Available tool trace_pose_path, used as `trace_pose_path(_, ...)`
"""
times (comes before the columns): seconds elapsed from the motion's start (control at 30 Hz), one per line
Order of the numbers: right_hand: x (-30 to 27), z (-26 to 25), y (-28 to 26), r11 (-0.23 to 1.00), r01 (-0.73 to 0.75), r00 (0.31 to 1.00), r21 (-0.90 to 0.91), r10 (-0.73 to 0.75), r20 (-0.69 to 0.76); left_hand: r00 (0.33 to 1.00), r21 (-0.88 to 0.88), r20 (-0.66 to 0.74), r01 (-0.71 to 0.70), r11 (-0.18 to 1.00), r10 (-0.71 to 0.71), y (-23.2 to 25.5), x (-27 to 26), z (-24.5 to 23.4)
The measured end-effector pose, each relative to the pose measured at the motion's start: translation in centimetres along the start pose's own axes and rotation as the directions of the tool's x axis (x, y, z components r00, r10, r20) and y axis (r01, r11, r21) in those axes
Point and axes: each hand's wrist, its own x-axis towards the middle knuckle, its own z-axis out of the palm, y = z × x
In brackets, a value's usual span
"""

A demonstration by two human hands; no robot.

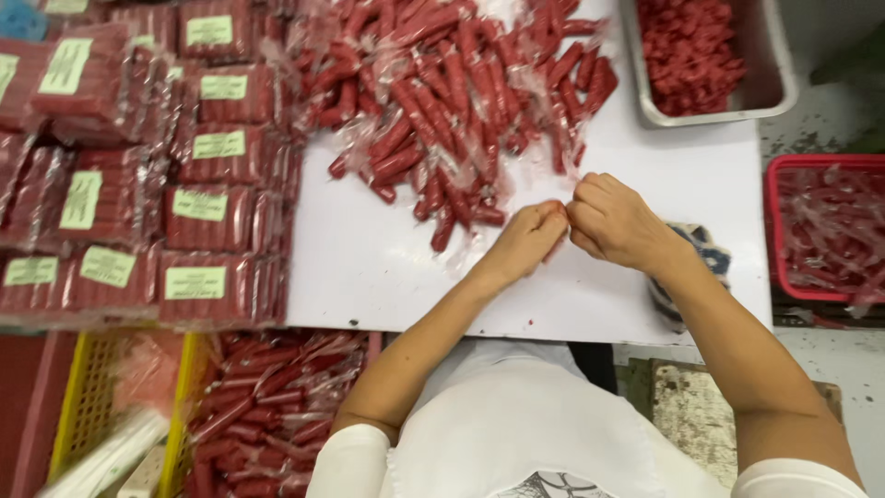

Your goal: The person repeatedly picks up individual sausages from a pile on a white table, places them into clear plastic bags, and ties the bags closed. The person then places the tied bags into a red basket. The person also occasionally picks up loose meat from a metal tray and places it into a sausage casing.

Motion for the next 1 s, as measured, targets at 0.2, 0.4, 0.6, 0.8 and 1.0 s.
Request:
trace_pose_path(0.2,-3.7,-5.5,5.1,1.0,0.0,0.999,0.026,0.001,-0.035,0.973,-0.627,0.185,0.223,0.746,-0.135,1.6,3.0,5.9)
trace_pose_path(0.4,-5.6,-4.3,12.0,0.985,-0.015,0.999,-0.171,0.007,-0.045,0.977,-0.638,0.145,0.213,0.74,-0.156,0.7,3.1,5.1)
trace_pose_path(0.6,-5.8,-2.5,19.9,0.76,-0.438,0.873,-0.48,0.486,-0.027,0.97,-0.604,-0.017,0.183,0.776,-0.241,0.3,-0.8,0.4)
trace_pose_path(0.8,0.3,-0.5,9.2,0.898,-0.409,0.885,-0.162,0.347,-0.31,0.982,0.083,-0.127,0.153,0.985,-0.142,-8.3,-0.9,-3.3)
trace_pose_path(1.0,3.8,4.1,-6.5,0.823,-0.568,0.746,-0.026,0.527,0.406,0.961,0.916,-0.117,0.008,0.402,0.249,-4.5,-4.7,-5.5)
